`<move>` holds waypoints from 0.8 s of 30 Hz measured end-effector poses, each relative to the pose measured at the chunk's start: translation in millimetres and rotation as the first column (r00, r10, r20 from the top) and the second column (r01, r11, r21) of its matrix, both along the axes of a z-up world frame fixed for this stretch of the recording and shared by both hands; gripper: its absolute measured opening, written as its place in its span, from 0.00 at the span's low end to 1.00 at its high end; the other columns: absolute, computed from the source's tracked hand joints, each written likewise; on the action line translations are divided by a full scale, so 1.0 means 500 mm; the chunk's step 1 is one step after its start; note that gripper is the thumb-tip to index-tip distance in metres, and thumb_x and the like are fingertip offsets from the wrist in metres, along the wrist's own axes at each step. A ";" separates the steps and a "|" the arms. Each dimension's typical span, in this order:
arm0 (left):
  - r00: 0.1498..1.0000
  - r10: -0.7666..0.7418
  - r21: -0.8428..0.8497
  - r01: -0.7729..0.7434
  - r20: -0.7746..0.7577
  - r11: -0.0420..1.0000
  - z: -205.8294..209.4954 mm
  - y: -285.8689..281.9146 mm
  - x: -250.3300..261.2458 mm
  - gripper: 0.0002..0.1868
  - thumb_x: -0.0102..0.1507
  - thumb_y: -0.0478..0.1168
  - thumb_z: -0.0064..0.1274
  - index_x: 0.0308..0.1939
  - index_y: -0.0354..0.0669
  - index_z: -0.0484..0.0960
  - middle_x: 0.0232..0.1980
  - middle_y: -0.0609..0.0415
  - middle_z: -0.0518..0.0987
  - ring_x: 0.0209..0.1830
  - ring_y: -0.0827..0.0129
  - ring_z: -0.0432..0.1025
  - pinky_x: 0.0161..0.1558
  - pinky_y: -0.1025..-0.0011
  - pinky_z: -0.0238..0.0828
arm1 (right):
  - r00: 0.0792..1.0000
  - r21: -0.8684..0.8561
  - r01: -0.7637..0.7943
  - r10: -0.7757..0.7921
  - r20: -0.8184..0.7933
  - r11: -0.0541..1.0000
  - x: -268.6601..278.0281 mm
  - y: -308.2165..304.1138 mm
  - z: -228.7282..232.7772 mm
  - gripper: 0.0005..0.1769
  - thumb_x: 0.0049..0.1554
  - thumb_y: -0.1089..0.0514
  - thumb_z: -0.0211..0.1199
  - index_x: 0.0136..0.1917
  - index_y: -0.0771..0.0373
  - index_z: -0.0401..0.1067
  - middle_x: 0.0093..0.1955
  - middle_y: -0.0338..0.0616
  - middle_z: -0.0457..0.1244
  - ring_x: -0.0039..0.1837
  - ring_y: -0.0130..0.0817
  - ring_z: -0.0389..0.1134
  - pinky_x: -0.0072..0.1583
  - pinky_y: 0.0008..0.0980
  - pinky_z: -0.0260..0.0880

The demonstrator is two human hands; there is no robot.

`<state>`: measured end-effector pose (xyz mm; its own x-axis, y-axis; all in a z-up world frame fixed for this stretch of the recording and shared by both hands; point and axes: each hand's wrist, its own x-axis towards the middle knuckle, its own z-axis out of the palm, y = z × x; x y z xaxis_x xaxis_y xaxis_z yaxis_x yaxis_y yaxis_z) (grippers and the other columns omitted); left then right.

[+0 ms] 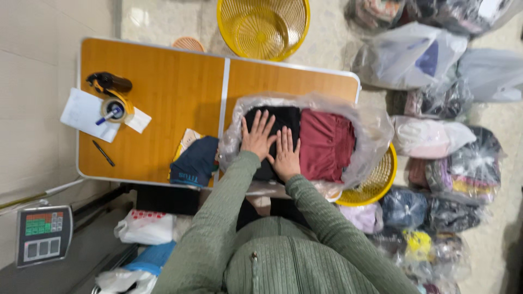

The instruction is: The person folds various garments and places them into a clear plastic bag on a table. Items include a black shirt, a blue Jack & Jones shirt, a red shirt, a purple shirt, a maroon shirt, and a patterned shirt. The person then folds the bag edges over the packed clothes.

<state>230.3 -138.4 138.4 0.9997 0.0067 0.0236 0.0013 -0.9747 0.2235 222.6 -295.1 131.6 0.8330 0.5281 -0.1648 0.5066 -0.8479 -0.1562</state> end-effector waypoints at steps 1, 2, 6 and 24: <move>0.999 0.001 -0.047 -0.003 -0.033 0.999 0.010 0.001 0.015 0.38 0.69 0.60 0.42 0.80 0.54 0.55 0.84 0.53 0.49 0.85 0.57 0.38 0.75 0.33 0.26 | 1.000 0.009 -0.002 0.002 0.009 1.000 0.010 0.000 -0.001 0.56 0.57 0.31 0.55 0.83 0.68 0.42 0.87 0.56 0.34 0.87 0.49 0.31 0.78 0.64 0.35; 0.998 0.001 -0.094 -0.007 -0.065 0.996 0.022 -0.001 0.025 0.37 0.69 0.60 0.42 0.79 0.54 0.55 0.84 0.52 0.49 0.84 0.56 0.38 0.75 0.32 0.25 | 1.000 0.027 0.001 -0.001 0.010 1.000 0.022 0.001 -0.001 0.56 0.58 0.31 0.55 0.83 0.68 0.42 0.87 0.56 0.34 0.87 0.49 0.30 0.78 0.64 0.34; 1.000 0.013 -0.215 -0.016 -0.015 0.977 0.071 -0.007 0.012 0.35 0.70 0.58 0.43 0.78 0.51 0.58 0.82 0.49 0.52 0.83 0.52 0.38 0.75 0.34 0.25 | 1.000 0.034 0.019 -0.018 -0.021 0.999 0.000 -0.002 0.008 0.56 0.58 0.33 0.56 0.83 0.69 0.40 0.87 0.56 0.31 0.87 0.50 0.27 0.77 0.70 0.28; 0.852 0.447 -0.655 -0.175 0.273 0.735 0.132 0.106 -0.287 0.19 0.72 0.44 0.48 0.67 0.48 0.74 0.77 0.45 0.65 0.82 0.41 0.50 0.78 0.46 0.47 | 0.967 0.367 -0.177 0.232 -0.109 0.913 -0.131 0.140 0.178 0.56 0.55 0.48 0.66 0.84 0.67 0.38 0.84 0.73 0.28 0.85 0.69 0.26 0.76 0.75 0.27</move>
